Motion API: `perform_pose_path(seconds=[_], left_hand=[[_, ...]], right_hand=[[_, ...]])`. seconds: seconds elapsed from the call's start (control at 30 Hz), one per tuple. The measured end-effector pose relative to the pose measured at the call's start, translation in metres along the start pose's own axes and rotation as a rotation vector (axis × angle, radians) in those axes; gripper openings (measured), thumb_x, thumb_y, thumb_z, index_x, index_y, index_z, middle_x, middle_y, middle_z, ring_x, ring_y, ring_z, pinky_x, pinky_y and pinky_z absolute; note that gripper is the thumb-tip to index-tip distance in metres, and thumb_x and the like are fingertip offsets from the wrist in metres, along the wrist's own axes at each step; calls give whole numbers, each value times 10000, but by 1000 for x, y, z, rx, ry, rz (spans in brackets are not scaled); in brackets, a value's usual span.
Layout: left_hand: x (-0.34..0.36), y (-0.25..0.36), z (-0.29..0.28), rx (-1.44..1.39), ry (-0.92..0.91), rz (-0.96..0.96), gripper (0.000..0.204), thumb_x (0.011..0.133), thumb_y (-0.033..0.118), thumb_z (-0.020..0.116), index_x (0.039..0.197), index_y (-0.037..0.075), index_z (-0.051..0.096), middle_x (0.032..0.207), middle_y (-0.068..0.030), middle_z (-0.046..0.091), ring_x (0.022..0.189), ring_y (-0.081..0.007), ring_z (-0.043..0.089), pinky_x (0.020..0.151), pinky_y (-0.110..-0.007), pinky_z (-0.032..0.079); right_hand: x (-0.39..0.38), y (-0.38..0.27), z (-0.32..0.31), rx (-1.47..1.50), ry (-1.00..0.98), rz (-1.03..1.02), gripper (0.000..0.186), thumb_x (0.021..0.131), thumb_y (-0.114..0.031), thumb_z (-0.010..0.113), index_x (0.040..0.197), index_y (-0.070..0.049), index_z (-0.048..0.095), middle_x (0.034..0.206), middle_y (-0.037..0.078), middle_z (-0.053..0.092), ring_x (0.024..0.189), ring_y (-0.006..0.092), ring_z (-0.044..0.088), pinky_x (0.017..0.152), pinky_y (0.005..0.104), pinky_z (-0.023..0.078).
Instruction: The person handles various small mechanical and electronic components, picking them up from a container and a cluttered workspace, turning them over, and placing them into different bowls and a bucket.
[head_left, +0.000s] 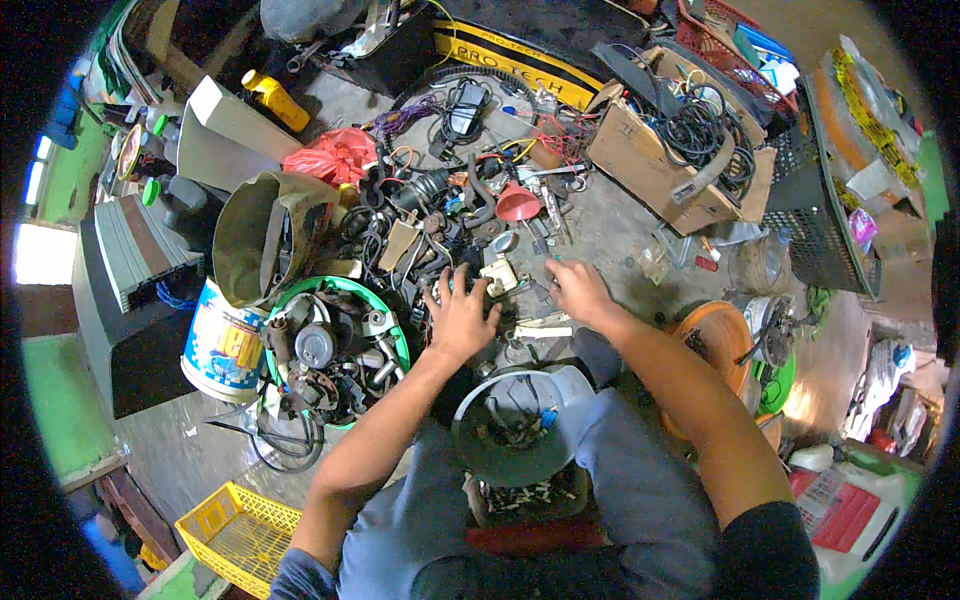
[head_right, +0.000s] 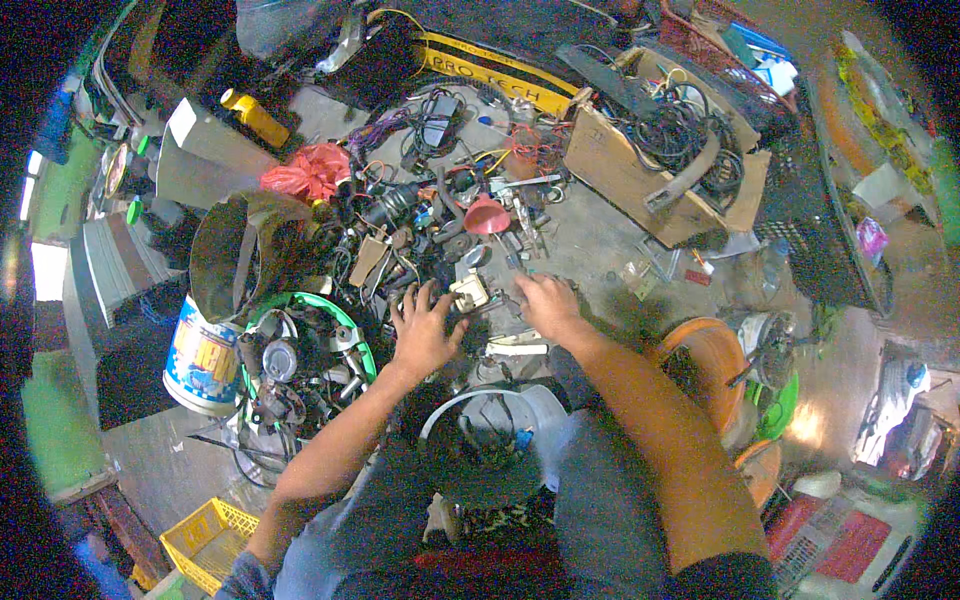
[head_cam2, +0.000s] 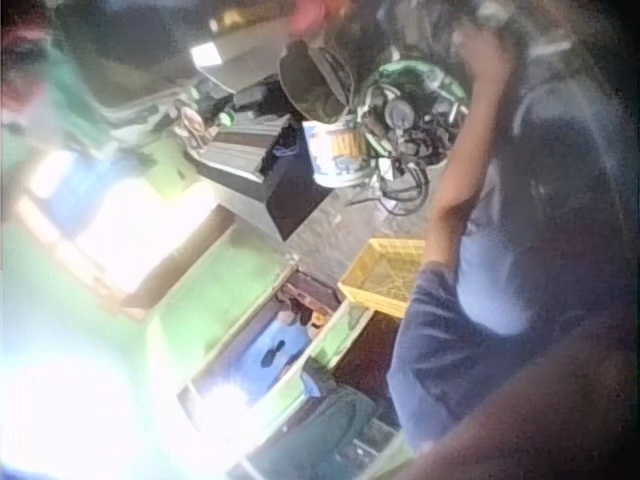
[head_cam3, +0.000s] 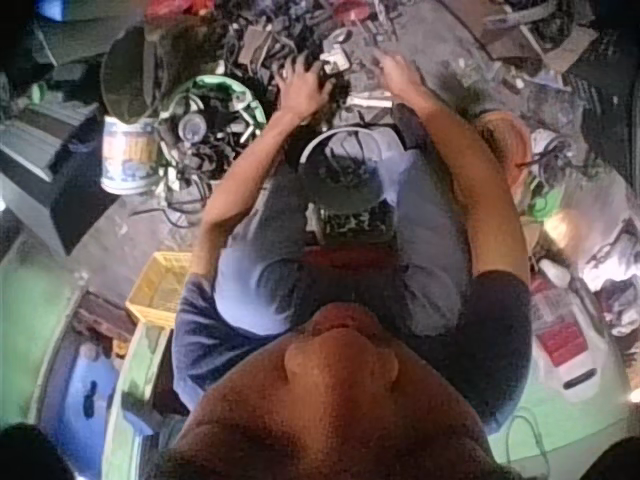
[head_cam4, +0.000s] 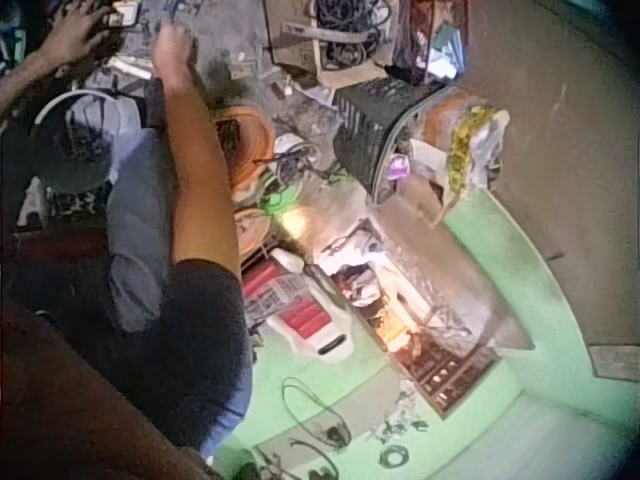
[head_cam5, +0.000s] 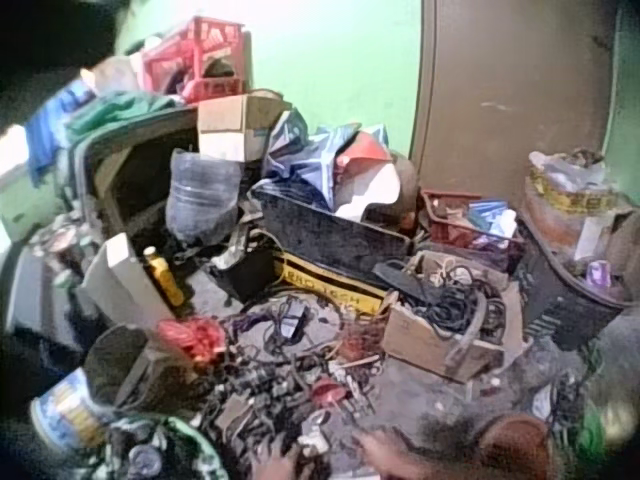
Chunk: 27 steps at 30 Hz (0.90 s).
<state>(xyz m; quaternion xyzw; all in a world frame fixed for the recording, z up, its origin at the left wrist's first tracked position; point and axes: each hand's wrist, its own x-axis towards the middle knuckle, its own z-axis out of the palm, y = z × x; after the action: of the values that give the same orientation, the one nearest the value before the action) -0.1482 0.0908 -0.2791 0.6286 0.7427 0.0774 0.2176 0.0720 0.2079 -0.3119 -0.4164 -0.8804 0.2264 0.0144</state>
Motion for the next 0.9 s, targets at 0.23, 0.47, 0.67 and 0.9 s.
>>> perform_pose_path(seconds=[0.23,0.47,0.67,0.9], left_hand=[[-6,26,-20,-92,148,1,490,888,424,672,1301,171,596,1480,-172,403,1419,-434,284,1107,-699,198],[-21,24,-68,-529,227,152,498,901,252,701,1324,30,560,1259,-206,624,1164,-367,604,1011,-398,465],[-46,29,-93,-657,237,95,449,900,222,715,1312,84,603,1153,-161,701,1038,-263,690,916,-365,516],[-56,35,-110,-877,224,23,289,874,117,745,1132,9,672,1051,-92,719,968,-143,662,892,-297,507]], right_hand=[[-12,-19,-37,537,274,177,351,819,-46,721,1118,-25,539,932,153,668,879,330,679,764,406,524],[-5,-67,-65,605,225,-31,300,844,-57,716,1137,-19,668,968,105,708,883,176,674,807,345,524],[-13,-109,-93,687,128,-240,274,843,-81,718,1114,-38,701,1011,130,701,957,289,683,846,370,521],[-28,-128,-109,888,134,-232,204,880,-19,682,1082,10,689,1030,115,676,983,218,677,861,339,537]])
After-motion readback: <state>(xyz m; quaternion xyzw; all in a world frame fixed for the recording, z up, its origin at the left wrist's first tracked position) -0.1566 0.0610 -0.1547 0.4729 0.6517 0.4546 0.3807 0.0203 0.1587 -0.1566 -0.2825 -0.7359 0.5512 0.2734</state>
